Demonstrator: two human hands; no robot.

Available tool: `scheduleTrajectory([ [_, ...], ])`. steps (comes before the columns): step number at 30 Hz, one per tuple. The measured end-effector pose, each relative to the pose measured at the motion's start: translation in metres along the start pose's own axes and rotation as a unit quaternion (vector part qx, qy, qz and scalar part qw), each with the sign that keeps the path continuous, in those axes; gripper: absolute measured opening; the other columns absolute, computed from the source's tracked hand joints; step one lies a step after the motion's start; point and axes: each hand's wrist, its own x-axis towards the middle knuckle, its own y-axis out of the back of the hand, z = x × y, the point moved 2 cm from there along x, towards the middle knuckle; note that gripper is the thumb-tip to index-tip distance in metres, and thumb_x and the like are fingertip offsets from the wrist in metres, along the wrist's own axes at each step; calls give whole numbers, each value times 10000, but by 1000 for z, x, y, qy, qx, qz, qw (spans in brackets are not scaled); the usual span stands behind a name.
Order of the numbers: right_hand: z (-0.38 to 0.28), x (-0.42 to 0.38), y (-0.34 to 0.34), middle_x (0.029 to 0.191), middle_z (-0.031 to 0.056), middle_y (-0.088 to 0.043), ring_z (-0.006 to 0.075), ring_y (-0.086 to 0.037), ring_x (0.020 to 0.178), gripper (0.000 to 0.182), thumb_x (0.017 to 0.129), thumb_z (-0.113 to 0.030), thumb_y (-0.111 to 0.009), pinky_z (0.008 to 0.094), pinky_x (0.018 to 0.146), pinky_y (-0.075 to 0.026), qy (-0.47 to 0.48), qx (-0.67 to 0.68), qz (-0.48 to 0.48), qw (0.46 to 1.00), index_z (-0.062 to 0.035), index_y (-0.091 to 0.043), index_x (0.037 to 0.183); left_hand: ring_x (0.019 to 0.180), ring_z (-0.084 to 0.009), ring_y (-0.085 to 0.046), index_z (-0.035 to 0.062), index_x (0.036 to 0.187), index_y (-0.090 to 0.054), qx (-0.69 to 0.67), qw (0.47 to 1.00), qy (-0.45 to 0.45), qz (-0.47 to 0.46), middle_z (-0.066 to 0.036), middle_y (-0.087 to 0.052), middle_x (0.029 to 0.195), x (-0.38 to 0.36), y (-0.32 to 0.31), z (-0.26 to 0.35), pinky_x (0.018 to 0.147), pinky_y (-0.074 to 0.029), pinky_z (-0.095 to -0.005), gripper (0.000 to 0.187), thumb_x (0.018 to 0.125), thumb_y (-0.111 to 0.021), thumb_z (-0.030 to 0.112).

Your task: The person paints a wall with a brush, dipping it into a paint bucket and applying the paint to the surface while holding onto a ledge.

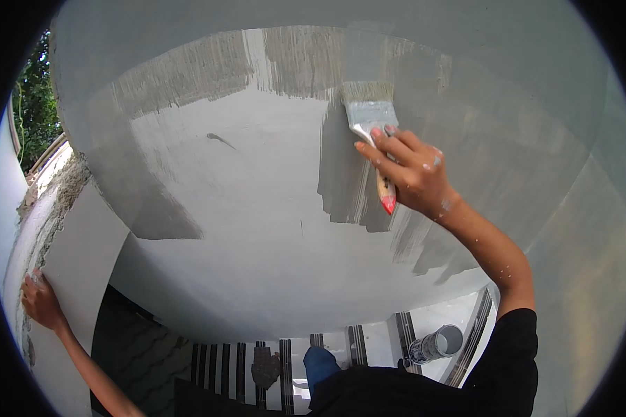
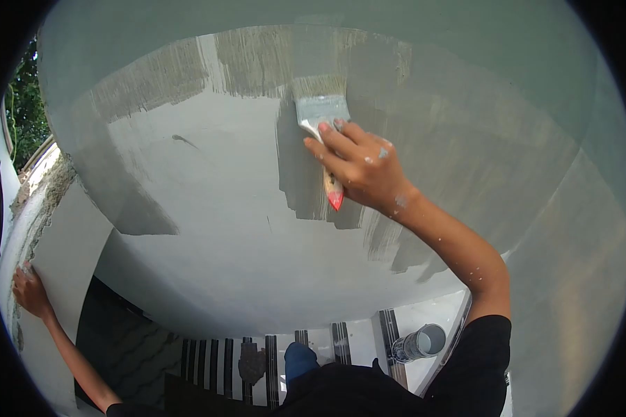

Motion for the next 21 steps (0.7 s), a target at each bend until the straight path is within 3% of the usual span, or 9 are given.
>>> scheduleTrajectory([
  [3, -48, -28, 11, 943, 58, -730, 177, -674, 762, 325, 720, -72, -770, 287, 614, -581, -8, 61, -85, 994, -130, -780, 1040, 902, -250, -676, 139, 1132, -688, 5, 998, 23, -51, -16, -705, 1068, 8, 33, 9, 806, -544, -359, 396, 1012, -514, 474],
  [6, -32, -11, 38, 941, 24, -725, 171, -671, 777, 335, 698, -47, -741, 290, 556, -542, -79, 115, -103, 985, -130, -773, 1022, 911, -254, -676, 134, 1137, -687, -3, 1000, 13, -27, -19, -704, 1079, 3, 16, 5, 811, -545, -359, 398, 1010, -519, 472],
  [10, 30, 41, 50, 885, 2, -725, 173, -652, 738, 332, 712, -32, -752, 282, 537, -511, -37, 26, 129, 991, -143, -775, 1024, 929, -253, -676, 136, 1149, -684, -19, 1000, 5, -1, -23, -701, 1089, -2, -3, 1, 818, -545, -352, 388, 1014, -516, 459],
  [14, 50, 29, 29, 948, 24, -740, 178, -671, 788, 336, 704, -39, -766, 268, 552, -531, -48, 31, 90, 994, -154, -777, 1019, 935, -241, -672, 131, 1142, -694, -2, 1000, -2, -17, -19, -701, 1096, 2, 4, 2, 820, -536, -349, 410, 1018, -504, 473],
  [18, 10, 1, 41, 956, 23, -741, 179, -685, 813, 345, 693, -10, -751, 263, 550, -545, -81, 41, -20, 996, -170, -784, 997, 948, -249, -675, 132, 1154, -682, 0, 998, 19, -54, -39, -698, 1083, 5, 25, 8, 824, -542, -340, 390, 1020, -504, 453],
  [21, 28, 29, 64, 947, 26, -739, 186, -690, 815, 348, 687, -2, -751, 265, 557, -552, -73, 48, 66, 994, -164, -784, 993, 950, -252, -675, 125, 1160, -677, 8, 997, 21, -76, -43, -697, 1095, 6, 24, 7, 818, -542, -351, 407, 1023, -495, 462],
])
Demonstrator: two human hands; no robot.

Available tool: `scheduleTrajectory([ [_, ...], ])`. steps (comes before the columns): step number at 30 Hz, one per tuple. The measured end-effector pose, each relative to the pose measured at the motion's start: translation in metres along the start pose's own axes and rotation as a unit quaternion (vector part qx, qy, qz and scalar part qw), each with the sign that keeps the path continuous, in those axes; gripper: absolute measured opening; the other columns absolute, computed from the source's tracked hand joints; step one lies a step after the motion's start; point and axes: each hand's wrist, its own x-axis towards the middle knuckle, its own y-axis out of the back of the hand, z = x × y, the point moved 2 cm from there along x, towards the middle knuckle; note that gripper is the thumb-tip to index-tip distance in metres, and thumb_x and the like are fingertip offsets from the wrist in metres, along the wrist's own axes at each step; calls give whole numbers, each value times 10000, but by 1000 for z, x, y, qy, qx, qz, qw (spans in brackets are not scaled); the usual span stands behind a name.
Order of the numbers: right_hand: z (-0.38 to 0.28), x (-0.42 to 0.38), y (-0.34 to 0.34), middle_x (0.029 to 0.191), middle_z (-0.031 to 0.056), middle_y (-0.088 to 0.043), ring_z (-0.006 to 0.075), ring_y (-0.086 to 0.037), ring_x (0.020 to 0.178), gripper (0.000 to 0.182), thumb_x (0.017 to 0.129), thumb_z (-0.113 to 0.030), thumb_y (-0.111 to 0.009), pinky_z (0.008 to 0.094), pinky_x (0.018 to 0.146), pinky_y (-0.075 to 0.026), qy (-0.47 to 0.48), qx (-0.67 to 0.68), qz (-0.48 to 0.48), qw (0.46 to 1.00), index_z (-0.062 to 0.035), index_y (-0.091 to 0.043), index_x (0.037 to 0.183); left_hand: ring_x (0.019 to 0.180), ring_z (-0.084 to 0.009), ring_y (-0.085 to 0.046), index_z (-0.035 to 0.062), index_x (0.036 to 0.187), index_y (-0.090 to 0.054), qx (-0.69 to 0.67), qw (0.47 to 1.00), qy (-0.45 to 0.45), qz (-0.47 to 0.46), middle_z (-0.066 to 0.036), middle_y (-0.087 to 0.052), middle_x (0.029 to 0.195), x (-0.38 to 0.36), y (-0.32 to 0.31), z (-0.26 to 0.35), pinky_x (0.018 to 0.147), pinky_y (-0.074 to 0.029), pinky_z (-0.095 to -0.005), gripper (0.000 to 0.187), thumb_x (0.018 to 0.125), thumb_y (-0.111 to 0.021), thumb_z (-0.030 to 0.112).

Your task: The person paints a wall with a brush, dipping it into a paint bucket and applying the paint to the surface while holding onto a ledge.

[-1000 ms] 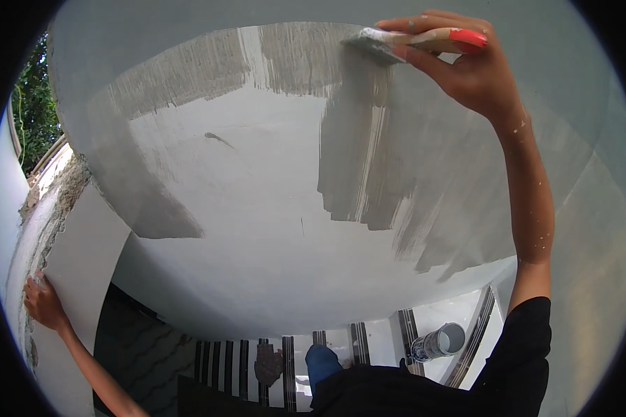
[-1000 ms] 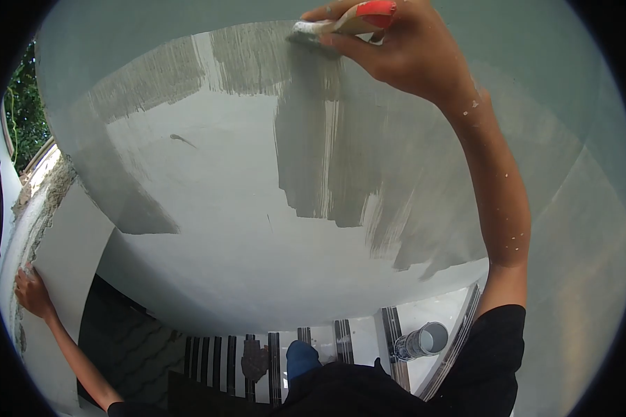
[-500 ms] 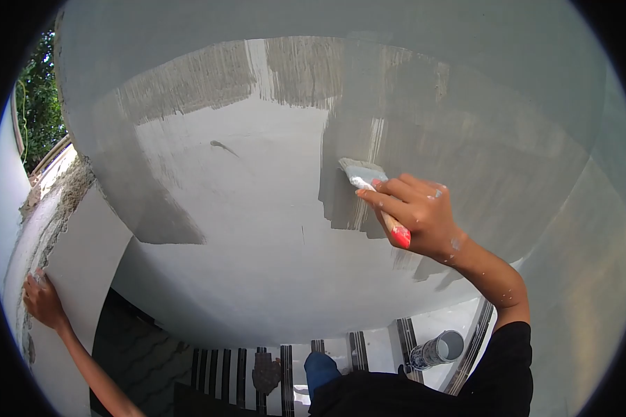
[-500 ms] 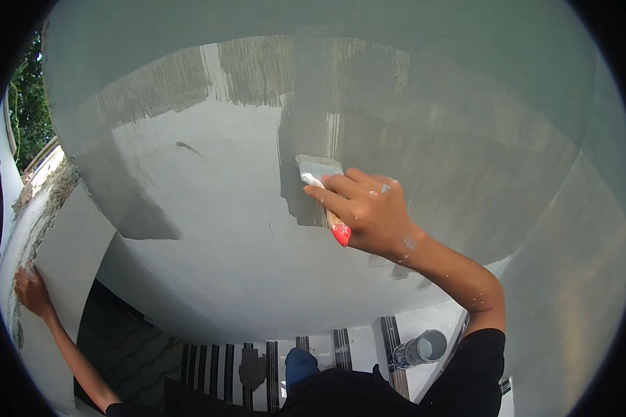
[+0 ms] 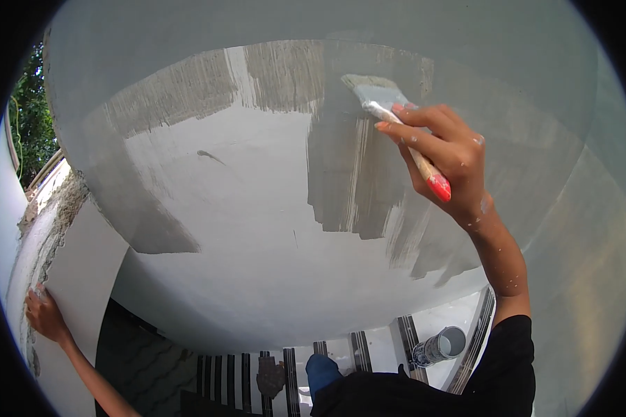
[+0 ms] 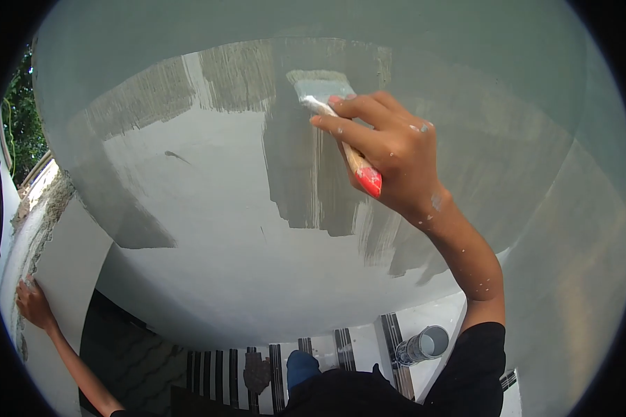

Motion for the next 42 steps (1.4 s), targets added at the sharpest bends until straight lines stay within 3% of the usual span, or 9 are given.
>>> scheduleTrajectory([
  [5, 20, -19, -31, 941, 66, -731, 219, -695, 844, 312, 738, 14, -760, 325, 661, -583, -31, -30, -1, 999, -132, -793, 1011, 921, -265, -679, 115, 1160, -681, -17, 999, -9, 32, -46, -701, 1105, 0, -6, -1, 811, -543, -369, 433, 1025, -487, 478],
  [8, -15, -53, -20, 969, 73, -733, 222, -696, 843, 305, 739, 17, -767, 328, 674, -586, -67, 30, -125, 989, -134, -792, 1003, 895, -271, -683, 112, 1153, -685, -28, 998, -14, 57, -49, -703, 1105, -1, -14, -5, 805, -544, -371, 439, 1025, -485, 482],
  [11, -8, -42, 2, 974, 10, -741, 190, -690, 858, 270, 727, -24, -740, 292, 553, -552, -71, 43, -108, 991, -162, -786, 955, 894, -271, -683, 114, 1155, -683, -27, 997, -18, 72, -47, -701, 1115, -1, -27, -8, 800, -544, -373, 438, 1027, -482, 482],
  [14, 35, -14, 9, 943, 10, -741, 184, -700, 855, 287, 720, 2, -750, 290, 569, -560, -14, -45, 60, 997, -170, -789, 946, 916, -267, -678, 114, 1164, -677, -15, 999, -23, 41, -46, -696, 1124, 0, -16, -5, 802, -542, -374, 438, 1031, -476, 479],
  [17, 59, -28, -1, 939, 16, -740, 187, -706, 852, 294, 724, 24, -762, 279, 595, -564, -46, -7, 81, 996, -171, -790, 942, 938, -266, -674, 109, 1173, -673, -17, 999, -18, 38, -50, -691, 1124, 0, -14, -3, 802, -542, -377, 438, 1034, -473, 474],
  [20, 30, -72, 0, 942, 48, -737, 205, -716, 865, 277, 729, 33, -776, 288, 645, -583, -76, 0, -53, 996, -148, -789, 938, 941, -266, -673, 107, 1178, -669, -24, 997, -26, 70, -54, -688, 1119, -2, -34, -9, 802, -543, -378, 431, 1033, -480, 466],
  [26, 58, -38, 37, 969, 32, -747, 210, -723, 903, 352, 698, 50, -769, 313, 694, -596, -46, 2, 81, 996, -169, -797, 972, 922, -265, -674, 113, 1190, -667, -18, 998, -28, 58, -56, -688, 1121, -3, -34, -9, 808, -545, -375, 427, 1032, -482, 464],
  [33, 32, -83, 29, 1006, 7, -761, 180, -725, 908, 300, 738, 3, -761, 307, 682, -592, -103, 18, -129, 986, -196, -798, 959, 906, -273, -674, 123, 1215, -662, -17, 998, -33, 59, -54, -689, 1119, -3, -40, -11, 811, -545, -371, 432, 1031, -481, 470],
  [42, 72, -51, 12, 968, 34, -748, 217, -700, 880, 302, 705, 14, -764, 302, 677, -602, -53, -45, 52, 996, -166, -795, 945, 910, -278, -679, 124, 1221, -655, 6, 998, -46, 43, -46, -684, 1115, -3, -35, -10, 779, -558, -379, 433, 1028, -484, 472],
])
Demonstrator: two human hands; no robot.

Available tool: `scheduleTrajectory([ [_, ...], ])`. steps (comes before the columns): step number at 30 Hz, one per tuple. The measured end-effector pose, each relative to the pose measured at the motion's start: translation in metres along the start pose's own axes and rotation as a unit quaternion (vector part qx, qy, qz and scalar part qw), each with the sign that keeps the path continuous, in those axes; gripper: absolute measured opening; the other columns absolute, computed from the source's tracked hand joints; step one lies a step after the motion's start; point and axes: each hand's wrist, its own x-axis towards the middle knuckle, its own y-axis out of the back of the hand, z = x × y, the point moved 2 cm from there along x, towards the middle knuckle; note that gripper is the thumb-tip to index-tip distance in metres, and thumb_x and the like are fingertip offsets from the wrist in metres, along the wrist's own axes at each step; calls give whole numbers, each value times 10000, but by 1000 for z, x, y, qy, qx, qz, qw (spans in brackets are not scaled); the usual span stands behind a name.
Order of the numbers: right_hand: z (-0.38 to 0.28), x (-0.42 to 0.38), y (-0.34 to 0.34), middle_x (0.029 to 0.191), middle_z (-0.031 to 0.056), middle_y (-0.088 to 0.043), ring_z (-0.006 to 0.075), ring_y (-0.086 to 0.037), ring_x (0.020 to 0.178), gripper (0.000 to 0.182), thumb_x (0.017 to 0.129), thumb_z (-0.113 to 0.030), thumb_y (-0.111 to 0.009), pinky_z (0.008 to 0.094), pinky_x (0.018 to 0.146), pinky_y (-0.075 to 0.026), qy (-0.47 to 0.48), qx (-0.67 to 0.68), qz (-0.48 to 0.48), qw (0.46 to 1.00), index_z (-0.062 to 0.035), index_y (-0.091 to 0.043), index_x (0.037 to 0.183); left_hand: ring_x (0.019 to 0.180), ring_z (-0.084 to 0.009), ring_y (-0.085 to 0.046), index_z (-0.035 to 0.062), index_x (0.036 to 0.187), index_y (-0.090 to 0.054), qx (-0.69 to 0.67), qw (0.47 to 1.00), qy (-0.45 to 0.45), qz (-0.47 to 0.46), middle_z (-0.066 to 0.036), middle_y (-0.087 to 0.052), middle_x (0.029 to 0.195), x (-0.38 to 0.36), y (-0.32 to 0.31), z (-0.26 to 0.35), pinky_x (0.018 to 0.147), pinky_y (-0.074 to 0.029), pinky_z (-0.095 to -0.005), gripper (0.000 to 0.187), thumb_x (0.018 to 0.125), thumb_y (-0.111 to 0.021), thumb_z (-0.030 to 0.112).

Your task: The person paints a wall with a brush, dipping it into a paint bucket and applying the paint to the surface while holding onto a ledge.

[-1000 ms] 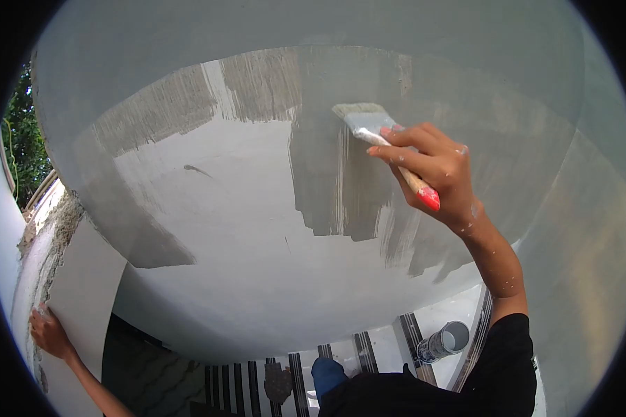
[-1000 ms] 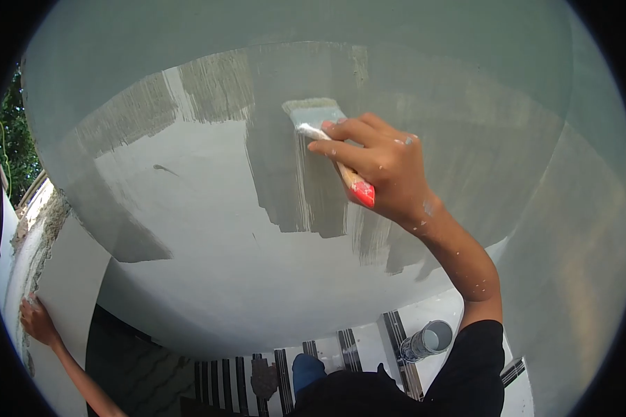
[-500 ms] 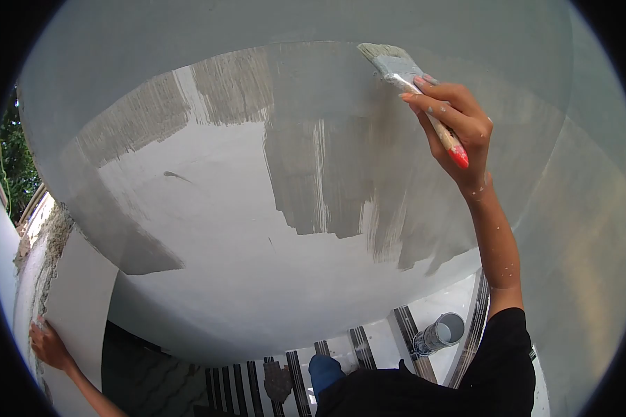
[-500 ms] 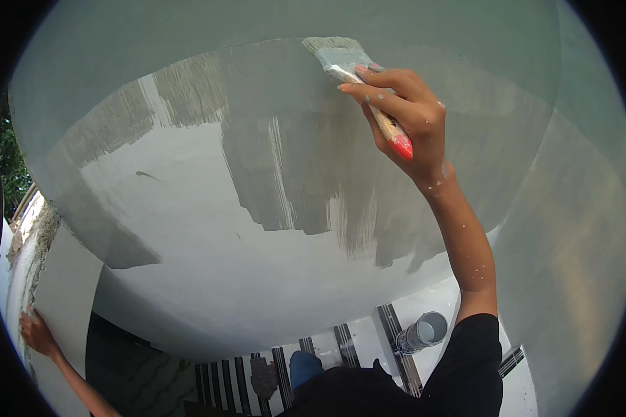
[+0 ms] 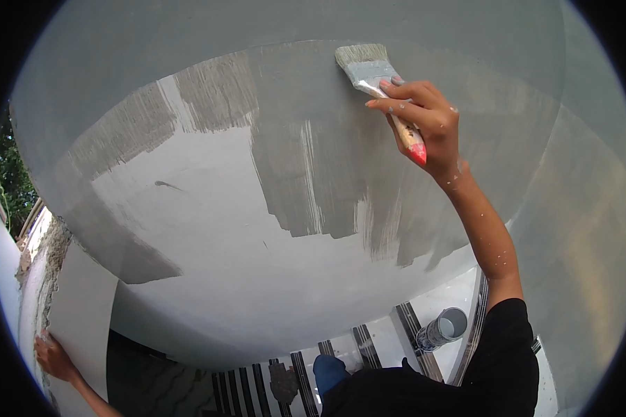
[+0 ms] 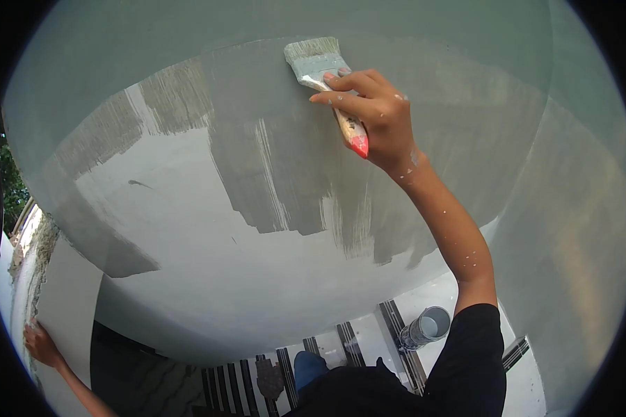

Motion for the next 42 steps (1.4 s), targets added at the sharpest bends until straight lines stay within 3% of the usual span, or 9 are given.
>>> scheduleTrajectory([
  [4, -39, -89, -20, 965, 25, -734, 234, -694, 889, 305, 691, -35, -755, 313, 691, -612, -37, 44, -45, 997, -162, -786, 966, 892, -266, -681, 140, 1209, -652, 7, 1000, 4, 7, -41, -683, 1115, -3, -12, -2, 764, -562, -357, 388, 1032, -481, 440],
  [12, -135, -270, -14, 1086, 28, -726, 236, -678, 943, 365, 726, -77, -717, 333, 706, -602, -108, 113, -248, 956, -175, -766, 1075, 862, -247, -682, 161, 1212, -646, 16, 1000, 12, -10, -19, -689, 1099, 0, -10, 0, 738, -557, -355, 339, 1040, -473, 397],
  [15, -145, -279, -9, 1074, 11, -729, 208, -673, 933, 364, 734, -66, -710, 337, 663, -586, -129, 138, -288, 939, -180, -766, 1074, 846, -259, -684, 154, 1188, -659, 39, 997, -68, 12, -27, -696, 1067, 9, 43, 5, 727, -557, -359, 368, 1036, -472, 431],
  [18, -141, -266, -5, 1037, -25, -736, 165, -669, 916, 345, 741, -71, -710, 336, 593, -551, -168, 162, -345, 909, -188, -770, 1060, 884, -269, -689, 152, 1164, -686, -5, 1000, 18, -6, -42, -709, 1050, 6, 19, 3, 738, -561, -369, 419, 1019, -480, 488],
  [22, -110, -238, -17, 932, -15, -755, 147, -683, 827, 226, 762, -94, -756, 315, 583, -524, -160, 209, -397, 879, -173, -785, 971, 881, -283, -688, 157, 1166, -687, -9, 999, 19, -28, -44, -708, 1049, 7, 23, 5, 745, -560, -386, 428, 1020, -473, 498],
  [31, -37, -61, -9, 802, 47, -738, 197, -694, 724, 218, 703, -19, -807, 306, 610, -537, -98, 222, -279, 929, -114, -795, 899, 826, -317, -682, 156, 1149, -694, -28, 999, 14, 7, -65, -703, 1018, 4, 11, 0, 732, -551, -438, 525, 1022, -409, 579],
  [35, -34, 12, 5, 854, 63, -730, 201, -705, 773, 283, 718, 61, -797, 293, 654, -576, 34, 120, -57, 991, -107, -796, 945, 854, -301, -687, 166, 1142, -708, -12, 1000, 19, -17, -50, -712, 1034, 7, 8, -1, 740, -552, -428, 527, 1019, -414, 586],
  [38, -26, 18, -16, 892, 4, -735, 173, -685, 775, 292, 725, -12, -776, 290, 640, -574, 86, 56, 59, 993, -188, -796, 958, 871, -292, -690, 170, 1137, -714, 8, 999, 18, -49, -35, -715, 1045, 10, 19, 1, 743, -554, -418, 525, 1018, -418, 587],
  [42, -79, -79, -65, 1013, -4, -735, 202, -677, 871, 255, 713, -116, -759, 308, 676, -602, -5, 42, 2, 999, -176, -784, 960, 814, -333, -685, 168, 1130, -700, -14, 1000, 13, -2, -70, -707, 1008, 5, 4, -3, 727, -546, -452, 543, 1020, -385, 596],
])
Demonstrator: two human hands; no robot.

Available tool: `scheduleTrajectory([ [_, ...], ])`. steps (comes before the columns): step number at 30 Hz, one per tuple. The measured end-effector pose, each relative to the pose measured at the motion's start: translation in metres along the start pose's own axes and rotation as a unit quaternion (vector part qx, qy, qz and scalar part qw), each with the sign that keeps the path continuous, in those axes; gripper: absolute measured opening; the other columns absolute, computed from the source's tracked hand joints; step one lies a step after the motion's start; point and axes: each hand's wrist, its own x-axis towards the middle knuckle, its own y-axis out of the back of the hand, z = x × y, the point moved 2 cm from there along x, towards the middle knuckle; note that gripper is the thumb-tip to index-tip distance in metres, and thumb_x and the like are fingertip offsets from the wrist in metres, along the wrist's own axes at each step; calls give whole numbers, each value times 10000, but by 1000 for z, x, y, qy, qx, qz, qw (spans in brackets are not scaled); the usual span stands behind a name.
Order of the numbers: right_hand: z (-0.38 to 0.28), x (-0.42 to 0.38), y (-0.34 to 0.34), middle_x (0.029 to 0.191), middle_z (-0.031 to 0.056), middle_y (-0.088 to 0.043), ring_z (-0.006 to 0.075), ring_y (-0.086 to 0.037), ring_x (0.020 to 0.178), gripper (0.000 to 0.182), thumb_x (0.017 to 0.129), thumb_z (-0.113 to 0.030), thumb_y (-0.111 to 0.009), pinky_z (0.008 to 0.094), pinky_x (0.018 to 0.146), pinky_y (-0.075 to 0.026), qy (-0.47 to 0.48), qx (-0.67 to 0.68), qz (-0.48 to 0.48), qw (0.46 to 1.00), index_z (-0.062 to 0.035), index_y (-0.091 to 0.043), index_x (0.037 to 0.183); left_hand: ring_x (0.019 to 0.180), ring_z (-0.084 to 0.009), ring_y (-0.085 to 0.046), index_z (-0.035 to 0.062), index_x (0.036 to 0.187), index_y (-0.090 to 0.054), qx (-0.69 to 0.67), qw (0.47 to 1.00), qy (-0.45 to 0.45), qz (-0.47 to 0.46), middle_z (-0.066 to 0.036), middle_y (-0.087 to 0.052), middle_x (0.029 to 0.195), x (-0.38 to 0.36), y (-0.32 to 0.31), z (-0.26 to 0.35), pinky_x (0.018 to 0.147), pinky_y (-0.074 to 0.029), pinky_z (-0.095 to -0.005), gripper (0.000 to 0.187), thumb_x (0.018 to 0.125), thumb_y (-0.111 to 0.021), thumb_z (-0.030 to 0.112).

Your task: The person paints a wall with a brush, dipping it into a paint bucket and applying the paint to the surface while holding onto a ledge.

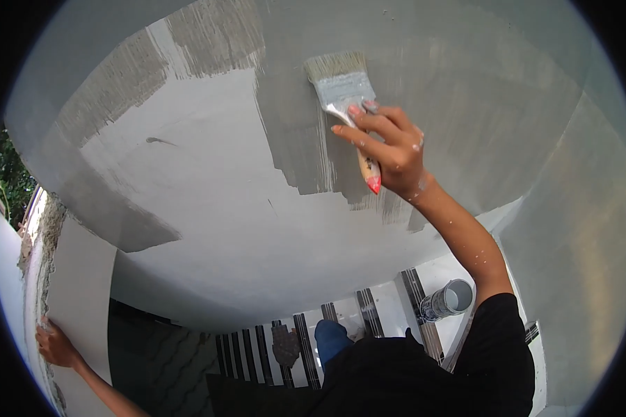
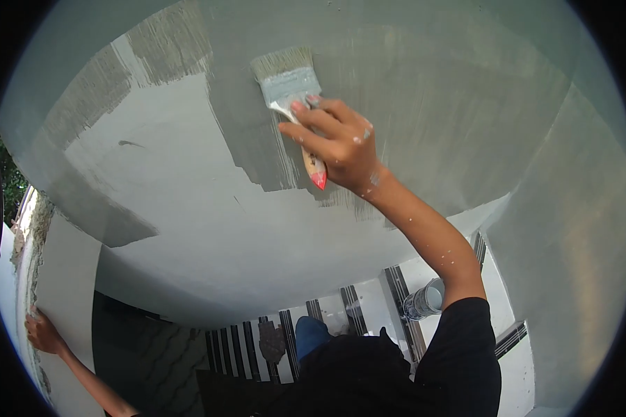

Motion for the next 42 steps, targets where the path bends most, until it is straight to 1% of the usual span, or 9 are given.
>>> scheduleTrajectory([
  [7, -107, -182, -3, 1109, 34, -726, 252, -673, 959, 359, 742, -118, -731, 360, 730, -583, -117, 92, -252, 956, -163, -764, 1097, 809, -311, -689, 193, 1139, -703, -24, 999, 27, 17, -40, -705, 1013, -3, 11, 7, 708, -549, -430, 508, 1009, -418, 593],
  [12, -129, -208, -2, 1051, 8, -719, 203, -654, 953, 332, 737, -115, -726, 344, 685, -571, -129, 147, -350, 916, -158, -760, 1065, 800, -312, -685, 192, 1129, -703, 8, 1000, 12, 24, -43, -703, 1010, -1, 12, 6, 701, -549, -433, 502, 1007, -424, 591],
  [15, -108, -163, -4, 983, -33, -712, 155, -655, 913, 341, 717, -97, -706, 330, 613, -542, -153, 177, -395, 888, -170, -762, 1046, 793, -313, -684, 192, 1121, -702, 4, 1000, 18, 25, -42, -703, 1008, 0, 15, 4, 695, -549, -435, 498, 1005, -426, 590],
  [21, -19, -15, -15, 795, -2, -735, 213, -687, 718, 183, 740, -89, -697, 310, 558, -505, -132, 242, -302, 912, -165, -789, 878, 782, -310, -684, 192, 1114, -701, -5, 1000, 10, 15, -36, -705, 999, 0, 7, 5, 679, -550, -433, 492, 1004, -431, 589],
  [25, -1, 81, 11, 764, 55, -718, 219, -645, 659, 221, 718, -39, -795, 311, 595, -518, -54, 212, -195, 956, -104, -793, 929, 769, -301, -685, 192, 1101, -705, 27, 999, -2, 26, -29, -708, 973, 1, 9, 3, 662, -551, -416, 487, 1001, -441, 588],
  [31, -4, 145, 26, 870, 80, -728, 205, -652, 811, 173, 809, -148, -788, 314, 618, -529, 99, 99, 33, 990, -129, -795, 981, 765, -299, -686, 189, 1079, -719, 29, 999, -7, 24, -28, -712, 961, 1, -1, 0, 664, -554, -412, 497, 997, -448, 597],
  [36, -43, -5, -37, 1029, -9, -722, 232, -616, 1009, 312, 724, -107, -782, 314, 732, -571, 26, 5, -51, 998, -215, -802, 1016, 791, -304, -688, 179, 1098, -725, 28, 1000, -2, 5, -45, -719, 991, 2, 14, 4, 700, -557, -418, 508, 1000, -446, 592],
  [40, -113, -153, -38, 1219, 27, -692, 250, -634, 1035, 383, 753, -127, -729, 379, 789, -492, -57, 83, -228, 968, -184, -751, 1131, 826, -311, -688, 172, 1122, -723, 19, 1000, 3, 2, -51, -721, 1019, 2, 14, 4, 734, -557, -427, 504, 1004, -452, 580],
  [42, -139, -187, -31, 1204, 39, -686, 261, -630, 1028, 391, 740, -145, -744, 391, 794, -502, -81, 114, -299, 944, -168, -749, 1130, 758, -337, -615, 118, 922, -653, -107, 992, 27, 53, -111, -644, 895, 4, 41, 17, 677, -478, -474, 479, 945, -504, 573],
])
